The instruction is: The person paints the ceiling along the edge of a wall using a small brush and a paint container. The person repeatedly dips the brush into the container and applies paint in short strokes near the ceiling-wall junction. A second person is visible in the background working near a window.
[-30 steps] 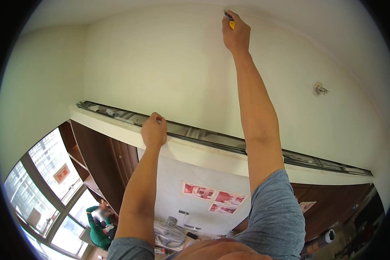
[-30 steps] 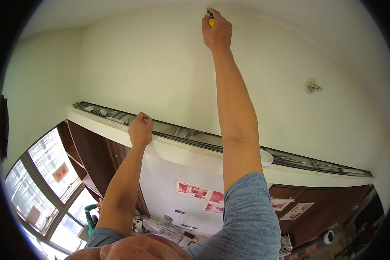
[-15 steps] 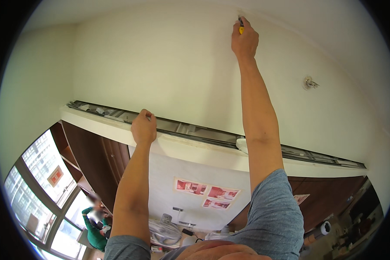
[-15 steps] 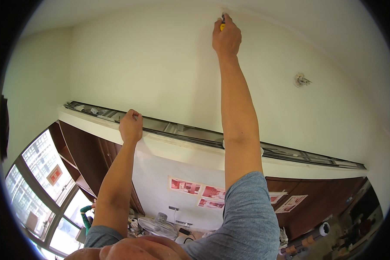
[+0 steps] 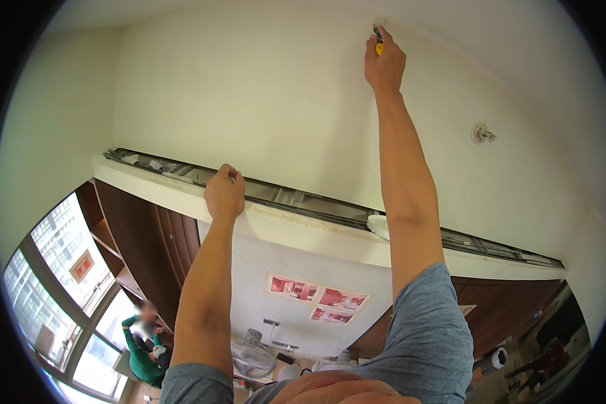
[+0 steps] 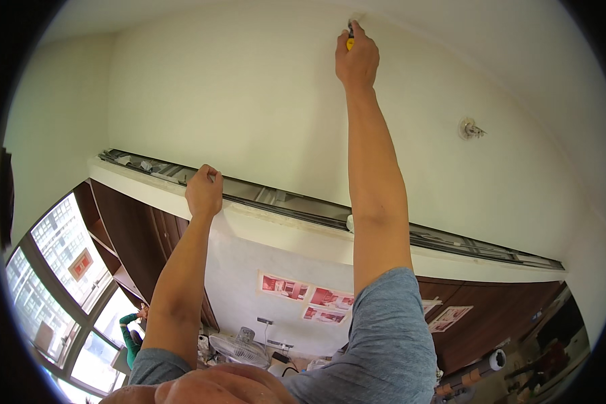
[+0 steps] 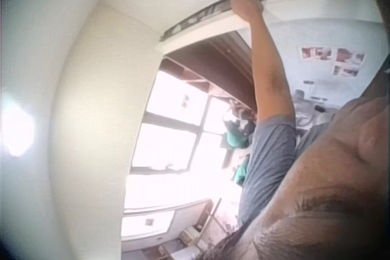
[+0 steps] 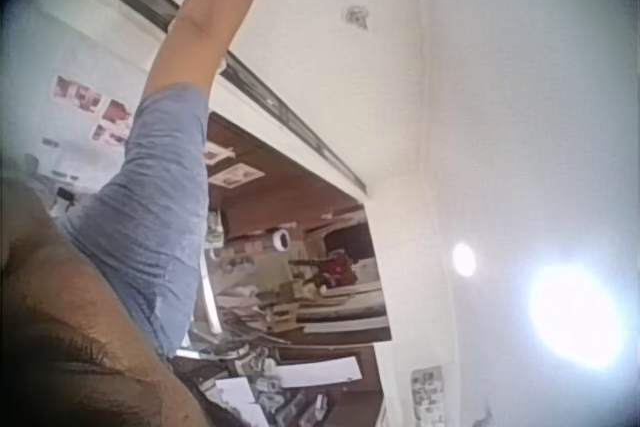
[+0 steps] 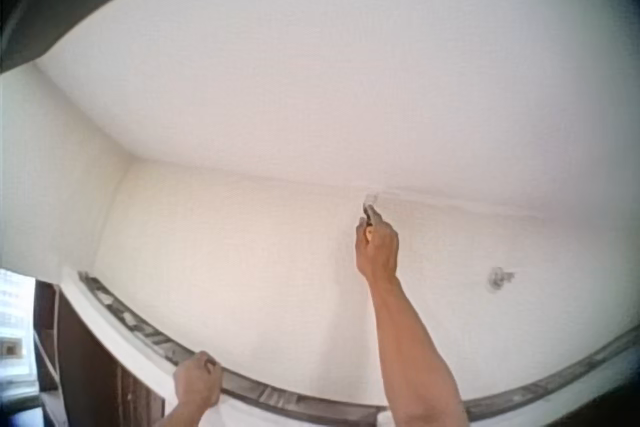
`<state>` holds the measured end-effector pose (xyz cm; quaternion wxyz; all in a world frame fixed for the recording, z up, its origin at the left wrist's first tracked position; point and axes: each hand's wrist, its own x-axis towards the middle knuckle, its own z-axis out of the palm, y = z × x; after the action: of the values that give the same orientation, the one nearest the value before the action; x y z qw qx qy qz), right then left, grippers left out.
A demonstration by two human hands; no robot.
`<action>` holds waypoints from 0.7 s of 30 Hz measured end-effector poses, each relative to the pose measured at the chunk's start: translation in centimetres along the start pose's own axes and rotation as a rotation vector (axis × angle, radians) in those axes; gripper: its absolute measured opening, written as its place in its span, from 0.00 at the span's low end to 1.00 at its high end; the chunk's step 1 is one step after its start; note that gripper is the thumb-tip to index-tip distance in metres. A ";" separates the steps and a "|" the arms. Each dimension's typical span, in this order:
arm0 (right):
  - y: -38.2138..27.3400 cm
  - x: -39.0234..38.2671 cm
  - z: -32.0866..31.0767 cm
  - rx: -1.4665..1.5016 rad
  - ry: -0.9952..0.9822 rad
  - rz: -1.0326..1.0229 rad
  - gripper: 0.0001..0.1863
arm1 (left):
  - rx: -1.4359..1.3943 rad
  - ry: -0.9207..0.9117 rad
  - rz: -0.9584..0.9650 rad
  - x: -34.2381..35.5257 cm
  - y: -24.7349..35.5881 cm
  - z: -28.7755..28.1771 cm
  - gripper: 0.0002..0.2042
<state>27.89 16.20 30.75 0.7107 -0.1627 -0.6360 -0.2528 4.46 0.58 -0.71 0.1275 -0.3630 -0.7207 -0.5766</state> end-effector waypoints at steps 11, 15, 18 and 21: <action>-0.3 -1.0 0.0 -0.073 0.114 0.186 0.23 | 0.015 0.014 -0.001 0.0 -0.1 -0.2 0.09; -0.9 -1.1 1.0 -0.079 0.084 0.124 0.23 | 0.021 -0.046 -0.033 0.0 0.4 -0.5 0.09; -3.3 -1.0 2.1 -0.107 -0.022 0.113 0.23 | 0.026 -0.051 -0.040 0.0 0.4 -0.7 0.09; -5.2 -0.8 3.5 -0.025 -0.089 0.118 0.24 | 0.022 -0.046 -0.034 -0.1 0.3 -0.7 0.09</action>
<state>22.08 14.02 29.99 0.6933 -0.2197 -0.6530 -0.2112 4.52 -0.11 -0.35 0.1051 -0.3624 -0.7360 -0.5621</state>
